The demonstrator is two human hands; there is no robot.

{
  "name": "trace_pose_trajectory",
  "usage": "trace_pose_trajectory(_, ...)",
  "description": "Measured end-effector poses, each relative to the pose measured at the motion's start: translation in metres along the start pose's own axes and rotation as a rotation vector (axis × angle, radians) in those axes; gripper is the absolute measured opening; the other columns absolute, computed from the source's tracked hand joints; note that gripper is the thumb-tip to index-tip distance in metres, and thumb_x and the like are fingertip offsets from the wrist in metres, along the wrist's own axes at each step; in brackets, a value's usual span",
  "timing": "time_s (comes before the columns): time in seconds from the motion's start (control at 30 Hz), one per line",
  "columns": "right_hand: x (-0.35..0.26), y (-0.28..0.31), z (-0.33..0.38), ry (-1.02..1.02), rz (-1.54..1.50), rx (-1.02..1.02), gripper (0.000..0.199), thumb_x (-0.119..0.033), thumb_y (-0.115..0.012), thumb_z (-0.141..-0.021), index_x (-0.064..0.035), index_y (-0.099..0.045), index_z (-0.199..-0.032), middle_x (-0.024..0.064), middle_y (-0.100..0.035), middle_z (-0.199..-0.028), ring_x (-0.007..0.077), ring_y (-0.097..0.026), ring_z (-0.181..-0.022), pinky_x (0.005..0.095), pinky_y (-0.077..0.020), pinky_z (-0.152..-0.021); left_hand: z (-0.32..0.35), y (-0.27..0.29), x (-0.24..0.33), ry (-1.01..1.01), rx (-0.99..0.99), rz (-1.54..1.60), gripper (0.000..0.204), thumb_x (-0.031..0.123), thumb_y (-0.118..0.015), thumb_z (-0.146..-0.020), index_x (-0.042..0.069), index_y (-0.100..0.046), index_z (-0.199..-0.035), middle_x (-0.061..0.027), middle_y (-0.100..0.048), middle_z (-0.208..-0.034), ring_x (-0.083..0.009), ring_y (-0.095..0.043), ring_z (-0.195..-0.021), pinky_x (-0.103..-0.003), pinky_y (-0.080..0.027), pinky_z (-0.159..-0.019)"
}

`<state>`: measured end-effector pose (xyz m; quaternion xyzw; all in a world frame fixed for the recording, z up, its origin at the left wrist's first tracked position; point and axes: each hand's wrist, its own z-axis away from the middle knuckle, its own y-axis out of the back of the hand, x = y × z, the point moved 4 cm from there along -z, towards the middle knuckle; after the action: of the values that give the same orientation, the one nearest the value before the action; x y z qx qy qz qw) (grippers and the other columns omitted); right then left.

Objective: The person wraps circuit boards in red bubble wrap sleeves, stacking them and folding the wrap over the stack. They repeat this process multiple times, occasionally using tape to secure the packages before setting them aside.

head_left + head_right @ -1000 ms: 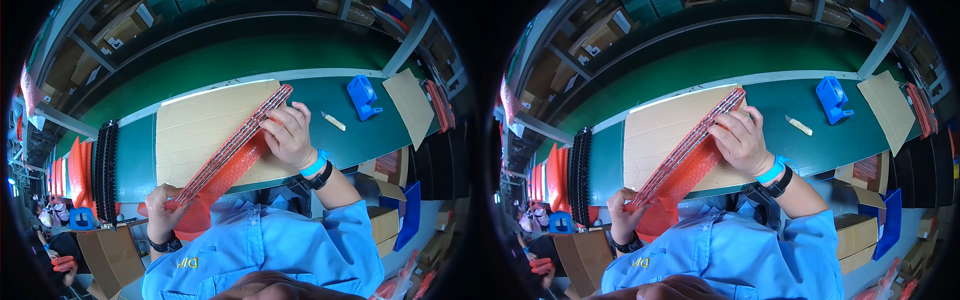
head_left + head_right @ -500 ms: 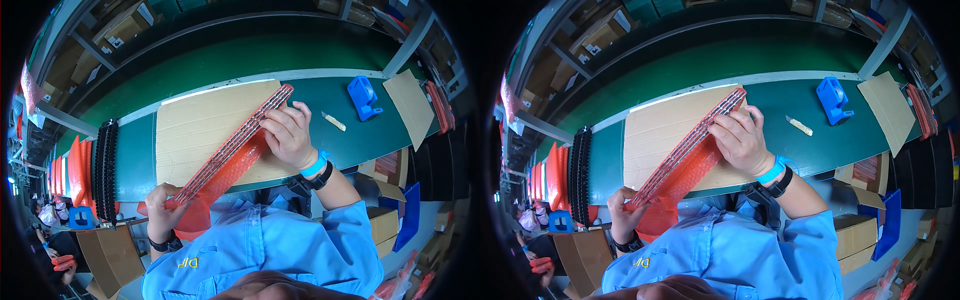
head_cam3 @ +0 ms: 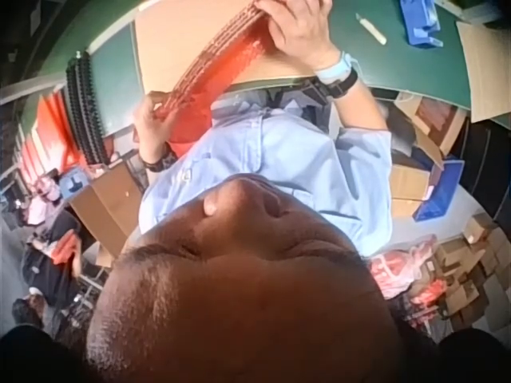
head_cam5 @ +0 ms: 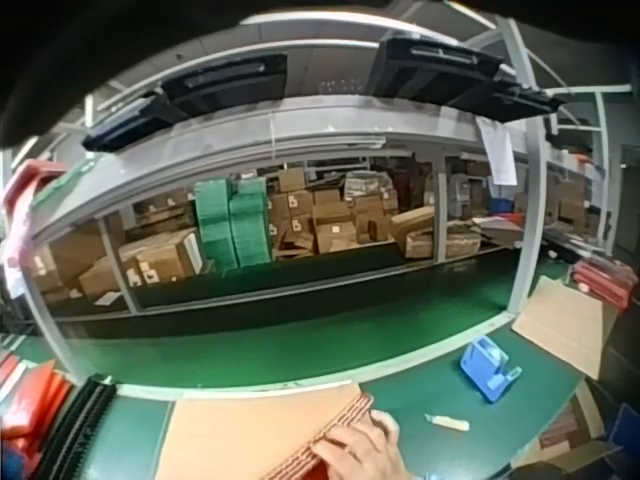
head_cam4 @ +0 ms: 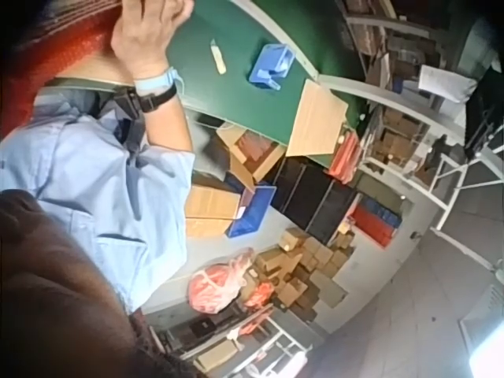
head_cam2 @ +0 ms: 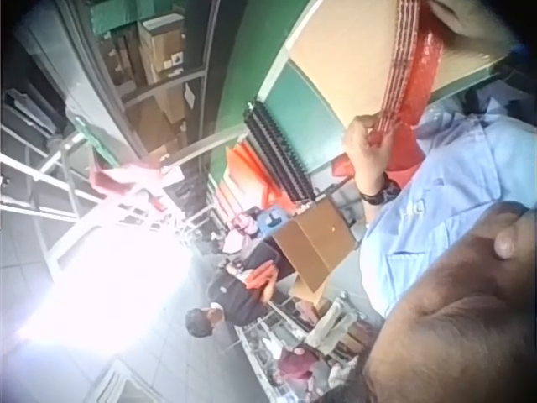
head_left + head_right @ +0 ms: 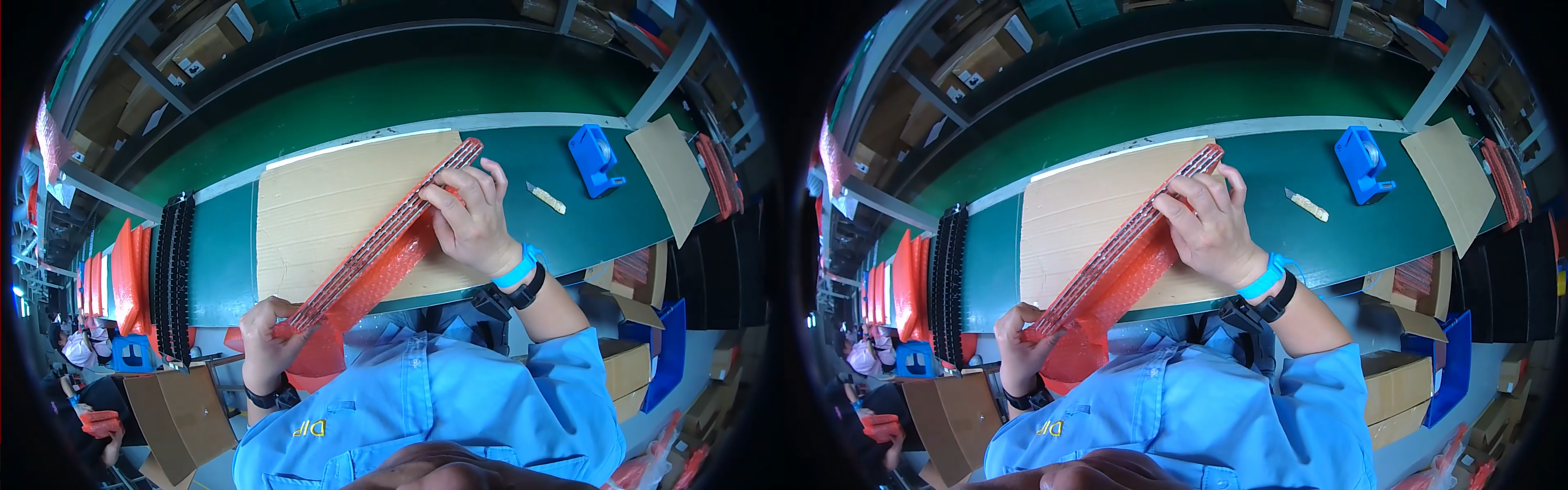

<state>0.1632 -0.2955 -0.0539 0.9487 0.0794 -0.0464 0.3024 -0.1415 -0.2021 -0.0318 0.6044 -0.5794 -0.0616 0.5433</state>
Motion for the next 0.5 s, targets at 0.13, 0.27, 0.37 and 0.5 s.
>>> trace_pose_trajectory(0.13,0.008,-0.004,-0.004,0.093,0.062,-0.154,0.045,-0.005,-0.070,-0.075,-0.0158,-0.061,-0.118,0.0079,-0.054,-0.131,0.0300,-0.049,-0.123,0.0563,-0.0223,-0.114,0.000,-0.001,-0.001,-0.020,0.020,0.012,0.034,0.008,-0.088,-0.062,0.003,-0.058,-0.077,-0.0107,-0.065,-0.073,-0.0240,-0.063,-0.062,-0.031,-0.046,-0.058)
trace_pose_trajectory(0.27,0.004,-0.006,-0.017,0.025,0.034,-0.197,0.048,-0.010,-0.072,-0.077,-0.0140,-0.058,-0.123,0.0137,-0.047,-0.140,0.0348,-0.045,-0.130,0.0600,-0.0201,-0.115,0.001,0.004,-0.015,-0.009,0.026,-0.016,0.033,0.009,-0.087,-0.064,0.003,-0.058,-0.078,-0.0089,-0.065,-0.072,-0.0185,-0.062,-0.062,-0.029,-0.045,-0.057)
trace_pose_trajectory(0.37,-0.008,0.003,-0.020,-0.039,-0.008,-0.188,0.053,-0.015,-0.074,-0.078,-0.0126,-0.056,-0.128,0.0169,-0.044,-0.144,0.0376,-0.043,-0.132,0.0611,-0.0211,-0.114,-0.014,0.005,-0.042,0.222,0.065,0.043,0.027,0.009,-0.085,-0.073,0.002,-0.061,-0.082,-0.0055,-0.064,-0.069,-0.0144,-0.062,-0.060,-0.029,-0.048,-0.056)
trace_pose_trajectory(0.5,-0.047,0.001,0.002,-0.044,-0.125,-0.339,0.059,-0.024,-0.074,-0.081,-0.0111,-0.052,-0.134,0.0208,-0.041,-0.146,0.0410,-0.041,-0.133,0.0605,-0.0248,-0.113,-0.022,-0.030,-0.093,0.676,-0.008,0.579,0.024,0.019,-0.076,-0.087,-0.002,-0.065,-0.089,0.0003,-0.062,-0.068,-0.0088,-0.059,-0.061,-0.028,-0.047,-0.055)
